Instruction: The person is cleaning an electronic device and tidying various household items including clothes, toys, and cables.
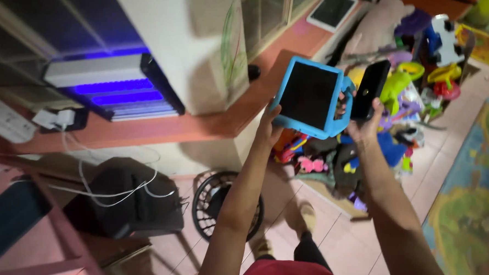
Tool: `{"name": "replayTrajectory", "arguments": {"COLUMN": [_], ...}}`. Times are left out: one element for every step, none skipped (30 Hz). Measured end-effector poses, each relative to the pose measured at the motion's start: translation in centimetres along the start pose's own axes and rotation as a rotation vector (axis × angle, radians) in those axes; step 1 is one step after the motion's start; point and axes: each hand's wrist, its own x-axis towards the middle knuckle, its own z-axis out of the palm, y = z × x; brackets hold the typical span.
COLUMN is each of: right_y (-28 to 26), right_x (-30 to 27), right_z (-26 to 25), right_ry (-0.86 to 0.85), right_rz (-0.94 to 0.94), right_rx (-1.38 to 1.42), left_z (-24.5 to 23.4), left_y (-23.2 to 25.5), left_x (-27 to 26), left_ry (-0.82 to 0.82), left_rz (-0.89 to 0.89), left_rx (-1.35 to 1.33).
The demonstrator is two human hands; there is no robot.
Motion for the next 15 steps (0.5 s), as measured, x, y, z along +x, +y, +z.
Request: {"name": "replayTrajectory", "arguments": {"right_y": [-0.1,0.2,0.6,0.4,0.2,0.3,-0.1,-0.7,-1.3,-1.4,-1.4,-1.1,-0.5,-0.3,0.0], "right_x": [2.0,3.6,5.2,7.4,9.5,12.0,13.7,14.9,15.9,17.7,19.3,20.9,22.3,23.8,25.2], "right_z": [-0.5,-1.3,-2.1,-3.2,-4.2,-5.1,-4.9,-4.6,-4.3,-6.7,-9.1,-11.2,-13.1,-14.8,-16.5], "right_ry": [-0.008,-0.039,-0.071,-0.082,-0.04,0.001,-0.011,-0.03,-0.052,-0.056,-0.055,-0.057,-0.063,-0.044,-0.025], "right_rz": [0.011,-0.044,-0.099,-0.08,-0.074,-0.072,-0.058,-0.026,0.006,0.024,0.049,0.072,0.088,0.073,0.058], "right_rx": [-0.005,-0.031,-0.057,-0.063,0.003,0.072,0.07,-0.057,-0.183,-0.184,-0.266,-0.343,-0.339,-0.395,-0.452], "left_z": [-0.6,-1.6,-2.6,-1.2,0.3,1.6,0.2,-1.0,-2.2,-3.4,-4.6,-5.8,-8.2,-10.5,-12.8], "left_y": [-0.7,-1.5,-2.4,-2.3,-2.2,-1.6,-1.5,-1.8,-2.1,-2.2,-2.3,-2.0,-2.5,-3.0,-3.5], "left_x": [2.6,4.6,6.5,8.0,9.6,11.3,13.1,14.6,15.8,17.2,18.5,19.5,20.3,21.6,22.7], "left_ry": [0.003,0.03,0.059,0.066,0.232,0.395,0.401,0.391,0.357,0.378,0.496,0.567,0.581,0.615,0.649], "left_rz": [0.014,0.15,0.285,0.305,0.342,0.375,0.392,0.629,0.836,0.838,0.63,0.41,0.421,0.414,0.406], "left_rx": [-0.003,-0.011,-0.017,-0.022,0.061,0.147,0.144,0.711,1.289,1.291,0.748,0.208,0.208,0.213,0.217]}}
